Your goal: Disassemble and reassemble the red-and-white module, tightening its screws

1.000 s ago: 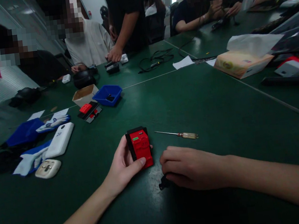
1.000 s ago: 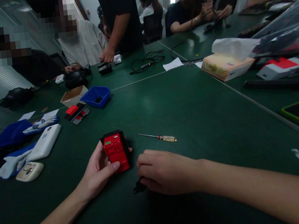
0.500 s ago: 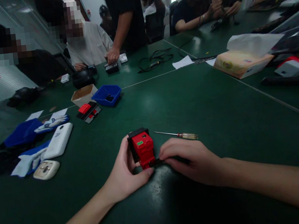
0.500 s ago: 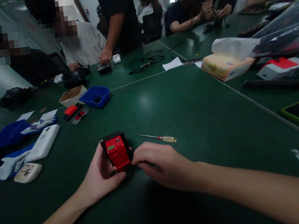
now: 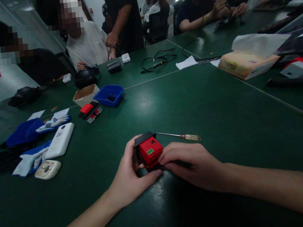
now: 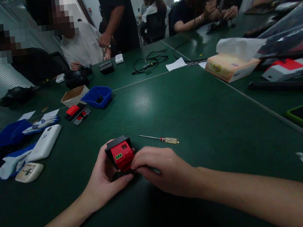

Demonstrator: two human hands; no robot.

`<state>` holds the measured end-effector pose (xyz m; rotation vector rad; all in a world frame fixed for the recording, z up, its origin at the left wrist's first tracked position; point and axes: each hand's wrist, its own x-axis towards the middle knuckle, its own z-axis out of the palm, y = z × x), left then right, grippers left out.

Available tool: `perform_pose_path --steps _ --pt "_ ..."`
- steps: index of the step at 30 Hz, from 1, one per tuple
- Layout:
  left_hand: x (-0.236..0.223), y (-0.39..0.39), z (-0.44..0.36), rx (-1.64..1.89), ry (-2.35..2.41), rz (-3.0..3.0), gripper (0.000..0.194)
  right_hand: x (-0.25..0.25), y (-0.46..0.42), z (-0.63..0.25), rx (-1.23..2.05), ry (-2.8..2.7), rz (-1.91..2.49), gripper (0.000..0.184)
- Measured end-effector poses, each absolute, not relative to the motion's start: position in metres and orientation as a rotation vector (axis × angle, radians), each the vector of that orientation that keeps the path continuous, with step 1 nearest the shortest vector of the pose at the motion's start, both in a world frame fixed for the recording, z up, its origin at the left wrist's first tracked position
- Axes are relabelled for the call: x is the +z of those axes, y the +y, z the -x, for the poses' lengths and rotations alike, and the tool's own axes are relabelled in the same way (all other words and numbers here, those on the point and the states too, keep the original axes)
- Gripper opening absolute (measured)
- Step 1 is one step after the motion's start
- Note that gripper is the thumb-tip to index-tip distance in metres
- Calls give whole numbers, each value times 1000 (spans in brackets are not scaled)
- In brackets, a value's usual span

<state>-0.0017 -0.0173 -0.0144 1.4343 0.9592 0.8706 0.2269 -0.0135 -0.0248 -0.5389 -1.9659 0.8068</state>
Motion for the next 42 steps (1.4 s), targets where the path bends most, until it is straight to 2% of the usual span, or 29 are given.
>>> perform_pose_path --steps 28,42 --pt "-12 -18 0 870 981 -1442 78 -23 -20 -223 859 -1847 608 17" --pt "-12 -17 0 878 1002 -1431 74 -24 -14 -225 752 -1877 700 11"
